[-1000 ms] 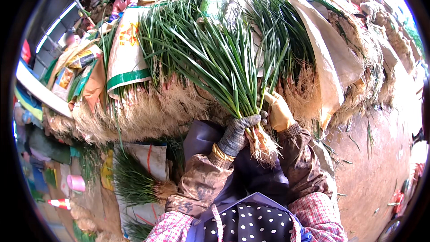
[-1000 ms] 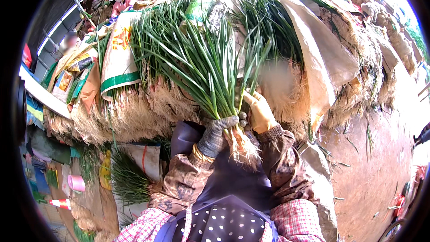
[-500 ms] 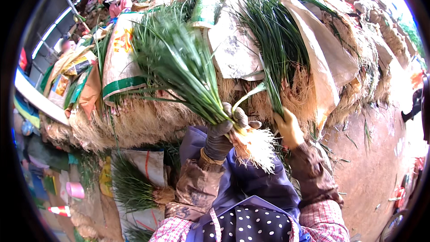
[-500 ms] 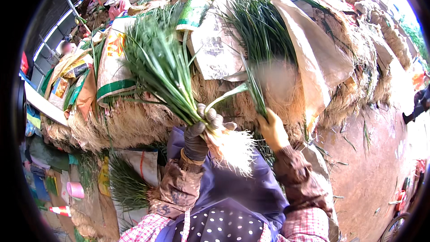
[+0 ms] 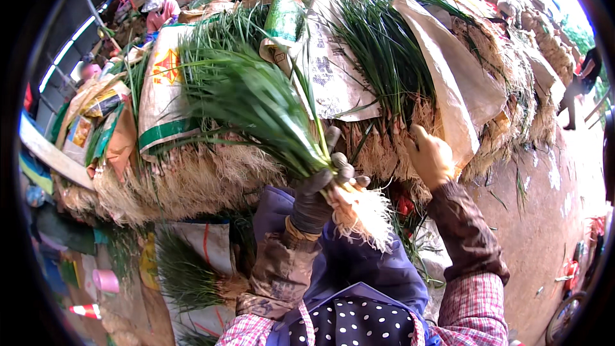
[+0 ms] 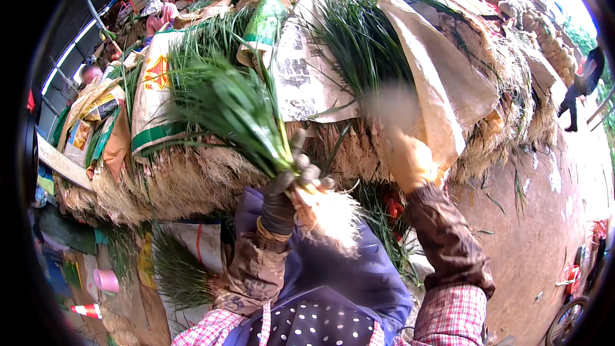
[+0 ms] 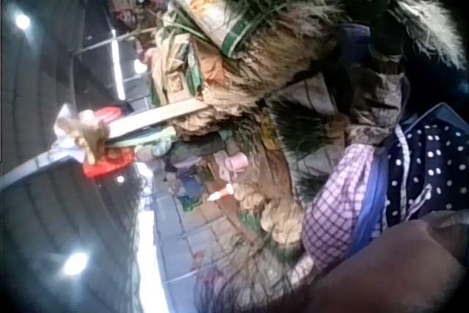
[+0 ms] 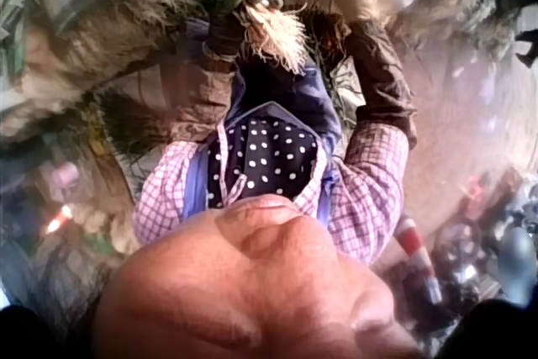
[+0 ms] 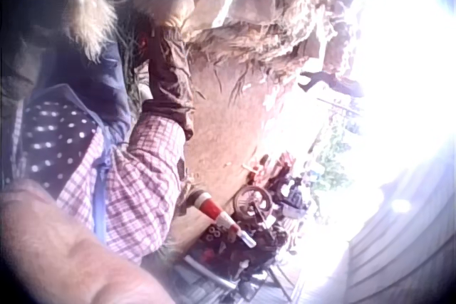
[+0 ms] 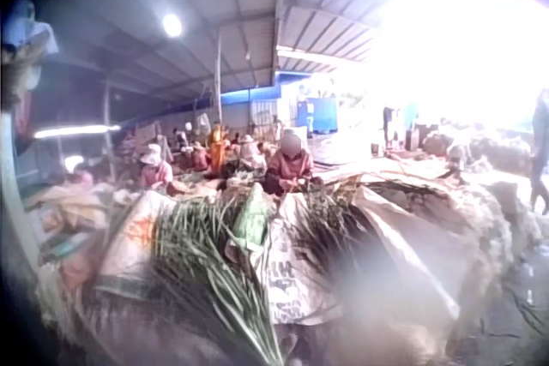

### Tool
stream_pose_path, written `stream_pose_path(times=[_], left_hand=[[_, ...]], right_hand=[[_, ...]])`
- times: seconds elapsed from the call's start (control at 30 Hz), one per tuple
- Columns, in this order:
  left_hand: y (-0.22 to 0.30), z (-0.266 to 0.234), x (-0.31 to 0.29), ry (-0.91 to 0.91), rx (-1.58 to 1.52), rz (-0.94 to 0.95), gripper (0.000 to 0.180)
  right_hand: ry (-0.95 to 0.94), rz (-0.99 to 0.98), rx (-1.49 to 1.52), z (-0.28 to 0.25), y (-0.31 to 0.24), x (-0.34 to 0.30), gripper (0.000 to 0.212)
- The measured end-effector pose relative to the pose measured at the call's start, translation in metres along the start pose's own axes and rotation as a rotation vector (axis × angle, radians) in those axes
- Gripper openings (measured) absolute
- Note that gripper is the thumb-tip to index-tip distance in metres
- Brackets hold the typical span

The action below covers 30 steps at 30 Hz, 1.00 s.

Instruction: The person processes bundles of chives by hand and with shears, trimming the roots and stems before placing them in separate piles on the ground.

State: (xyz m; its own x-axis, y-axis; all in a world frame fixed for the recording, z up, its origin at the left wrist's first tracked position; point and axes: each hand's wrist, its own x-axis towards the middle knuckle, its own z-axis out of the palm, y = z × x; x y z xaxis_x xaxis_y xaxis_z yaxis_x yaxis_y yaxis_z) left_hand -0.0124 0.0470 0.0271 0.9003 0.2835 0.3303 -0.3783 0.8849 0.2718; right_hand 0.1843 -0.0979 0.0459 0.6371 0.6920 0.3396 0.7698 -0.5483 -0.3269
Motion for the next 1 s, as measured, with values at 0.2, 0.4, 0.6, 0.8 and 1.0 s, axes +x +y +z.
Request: stream_pose_path(times=[0.2,0.4,0.6,0.8,1.0], left_hand=[[-0.023,0.011,-0.003,0.306,0.257,-0.09,0.045],[-0.038,-0.011,-0.007,0.381,0.54,-0.104,0.03],[-0.044,-0.009,-0.003,0.383,0.376,-0.1,0.028],[-0.045,-0.012,-0.005,0.442,0.384,-0.087,0.026],[-0.035,-0.021,-0.006,0.409,0.449,-0.061,0.026]], right_hand=[[-0.063,-0.019,-0.25,0.021,0.017,0.028,0.026],[0.212,-0.241,-0.189,0.007,-0.03,-0.042,0.013],[-0.474,-0.155,0.607,0.008,-0.013,-0.071,0.035],[-1.054,0.521,2.067,0.045,-0.033,-0.03,0.054],[-0.452,0.637,1.926,0.057,-0.066,-0.008,0.025]])
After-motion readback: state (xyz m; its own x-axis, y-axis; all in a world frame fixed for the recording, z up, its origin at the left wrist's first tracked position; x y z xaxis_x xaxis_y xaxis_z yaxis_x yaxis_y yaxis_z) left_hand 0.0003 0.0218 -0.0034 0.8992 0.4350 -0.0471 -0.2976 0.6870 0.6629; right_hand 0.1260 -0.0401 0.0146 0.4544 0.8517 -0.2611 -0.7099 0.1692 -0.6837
